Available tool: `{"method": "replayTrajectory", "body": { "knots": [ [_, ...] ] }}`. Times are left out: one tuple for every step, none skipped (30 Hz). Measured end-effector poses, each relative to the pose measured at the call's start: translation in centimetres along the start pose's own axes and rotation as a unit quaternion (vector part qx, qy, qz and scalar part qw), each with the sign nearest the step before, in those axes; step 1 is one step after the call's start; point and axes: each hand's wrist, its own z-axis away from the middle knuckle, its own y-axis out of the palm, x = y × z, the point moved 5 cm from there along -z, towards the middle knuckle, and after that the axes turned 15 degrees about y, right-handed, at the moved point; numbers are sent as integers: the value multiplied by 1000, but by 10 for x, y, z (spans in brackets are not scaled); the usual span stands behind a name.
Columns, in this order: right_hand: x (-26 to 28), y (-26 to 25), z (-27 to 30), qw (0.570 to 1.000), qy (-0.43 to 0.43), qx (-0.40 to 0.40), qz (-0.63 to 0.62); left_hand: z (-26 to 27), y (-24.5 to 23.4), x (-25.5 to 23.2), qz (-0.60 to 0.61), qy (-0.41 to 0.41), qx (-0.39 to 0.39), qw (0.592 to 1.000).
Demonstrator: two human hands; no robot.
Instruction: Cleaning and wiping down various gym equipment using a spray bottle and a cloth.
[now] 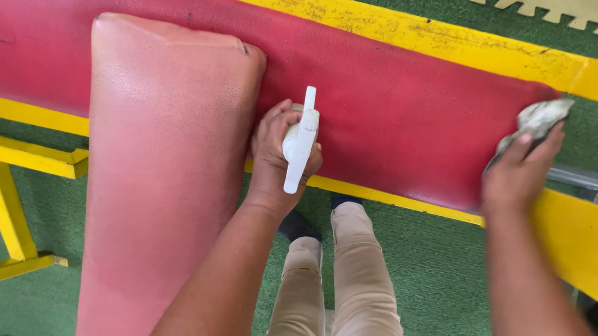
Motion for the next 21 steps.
{"method": "replayTrajectory", "body": {
  "knots": [
    [-6, 2, 19, 1000, -2, -2, -1, -3, 2, 0, 1, 2, -2, 1000],
    [-10, 3, 42, 993, -52, -44, 102, -1, 3, 0, 5, -7, -2, 1000],
    [-13, 6, 65, 970, -102, -84, 202, 0, 3, 1, 8, -17, -2, 1000],
    [-13, 15, 87, 970, -102, -82, 203, 1, 2, 1, 7, -19, -3, 1000],
    [-13, 23, 109, 967, -112, -85, 211, 1, 1, 1, 14, -13, -8, 1000],
    [-12, 30, 131, 964, -121, -90, 218, 0, 2, 1, 22, -7, -13, 1000],
    [-16, 35, 143, 964, -122, -89, 219, 2, 4, 2, 22, -8, -14, 1000],
    [-18, 44, 157, 959, -156, -55, 229, 2, 5, 4, 1, -8, -12, 1000],
    [-20, 53, 171, 952, -191, -20, 238, 2, 7, 5, -20, -8, -10, 1000],
    [-24, 46, 166, 953, -190, -21, 235, 2, 4, 4, -21, -6, -9, 1000],
    [-27, 43, 163, 943, -211, -1, 256, 2, 3, 2, 10, -5, -7, 1000],
    [-32, 38, 160, 933, -230, 17, 278, 1, 2, 1, 42, -4, -3, 999],
    [-30, 33, 156, 933, -228, 15, 276, 0, 1, 2, 42, -1, -1, 999],
    [-29, 27, 150, 934, -225, 30, 275, 1, 2, 2, 18, 7, -7, 1000],
    [-29, 21, 145, 935, -222, 45, 274, 1, 2, 3, -7, 15, -13, 1000],
    [-23, 20, 144, 934, -221, 47, 275, 1, 3, 2, -7, 12, -13, 1000],
    [-18, 19, 142, 939, -208, 46, 271, 2, 3, 3, -6, 4, -12, 1000],
    [-12, 21, 139, 943, -196, 45, 265, 2, 3, 5, -8, -2, -11, 1000],
    [-7, 24, 135, 943, -197, 48, 265, 3, 3, 4, -10, -3, -12, 1000],
    [-2, 23, 128, 957, -167, 17, 235, 4, 4, 5, 23, -15, -18, 999],
    [2, 22, 122, 969, -136, -13, 205, 5, 4, 5, 55, -26, -25, 998]
  ]
}}
